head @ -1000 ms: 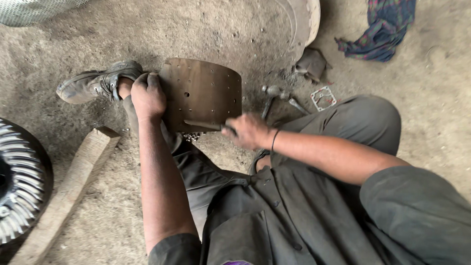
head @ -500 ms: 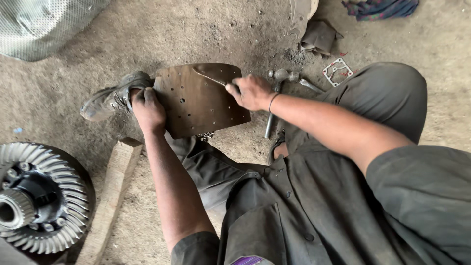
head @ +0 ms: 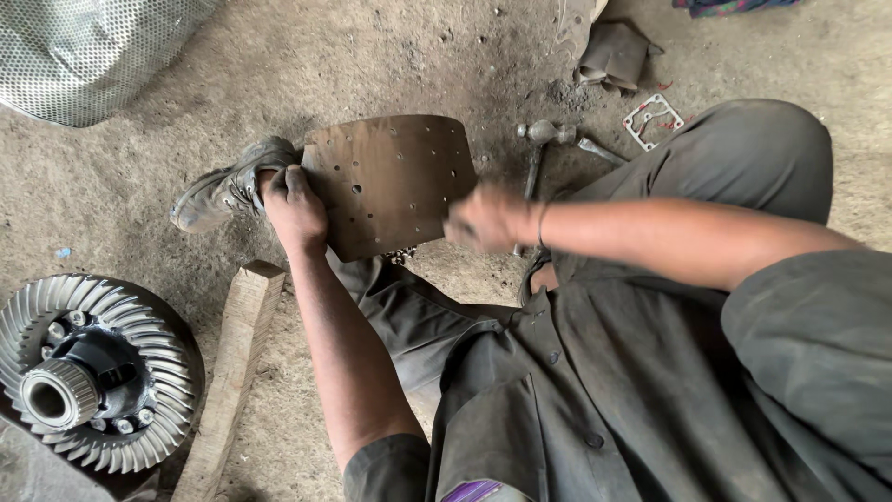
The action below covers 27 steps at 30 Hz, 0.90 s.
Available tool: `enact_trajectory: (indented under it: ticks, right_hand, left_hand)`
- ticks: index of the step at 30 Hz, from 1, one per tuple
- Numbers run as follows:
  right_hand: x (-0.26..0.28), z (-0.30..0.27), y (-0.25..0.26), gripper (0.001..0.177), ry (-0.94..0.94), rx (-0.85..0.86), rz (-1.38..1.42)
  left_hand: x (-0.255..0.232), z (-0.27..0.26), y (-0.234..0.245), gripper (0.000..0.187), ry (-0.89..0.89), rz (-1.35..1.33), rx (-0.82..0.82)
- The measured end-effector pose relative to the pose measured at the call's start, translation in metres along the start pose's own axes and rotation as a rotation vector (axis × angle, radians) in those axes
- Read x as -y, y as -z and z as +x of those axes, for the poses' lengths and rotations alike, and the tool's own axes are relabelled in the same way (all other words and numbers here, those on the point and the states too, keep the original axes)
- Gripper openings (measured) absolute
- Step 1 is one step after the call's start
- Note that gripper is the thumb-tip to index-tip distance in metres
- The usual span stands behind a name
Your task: The person sits on the floor and uses a scraper to remove rust and debris from a curved metal part. They repeatedly scrape the surface, flip the part, and continue cleaning different areas.
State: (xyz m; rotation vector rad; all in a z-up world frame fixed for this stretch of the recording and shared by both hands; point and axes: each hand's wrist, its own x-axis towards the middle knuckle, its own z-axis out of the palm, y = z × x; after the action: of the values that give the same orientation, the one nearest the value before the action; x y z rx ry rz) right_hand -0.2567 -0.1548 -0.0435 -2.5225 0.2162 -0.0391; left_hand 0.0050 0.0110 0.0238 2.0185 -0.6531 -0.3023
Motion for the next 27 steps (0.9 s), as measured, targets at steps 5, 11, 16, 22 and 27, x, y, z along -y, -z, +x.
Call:
enact_trajectory:
  ticks: [5, 11, 16, 22, 27]
  right_hand:
    - [0.006, -0.002, 0.009, 0.059, -0.278, -0.027, 0.208]
    - [0.012, 0.003, 0.018, 0.059, -0.021, 0.189, -0.103]
    - [0.005, 0.006, 0.017, 0.057, -0.24, -0.159, 0.009]
    - [0.017, 0.008, 0.031, 0.058, 0.025, 0.058, -0.127]
    - [0.028, 0.013, 0.051, 0.054, -0.37, -0.034, 0.045]
  left_hand:
    - [-0.001, -0.001, 0.001, 0.033, -0.049, 0.004, 0.011]
    - [-0.003, 0.001, 0.002, 0.035, 0.002, -0.038, 0.037]
    - [-0.002, 0.0, 0.001, 0.034, -0.014, 0.004, 0.017]
    - [0.002, 0.0, 0.001, 0.035, -0.076, 0.003, 0.008]
    - [-0.002, -0.003, 0.001, 0.035, -0.231, 0.165, -0.018]
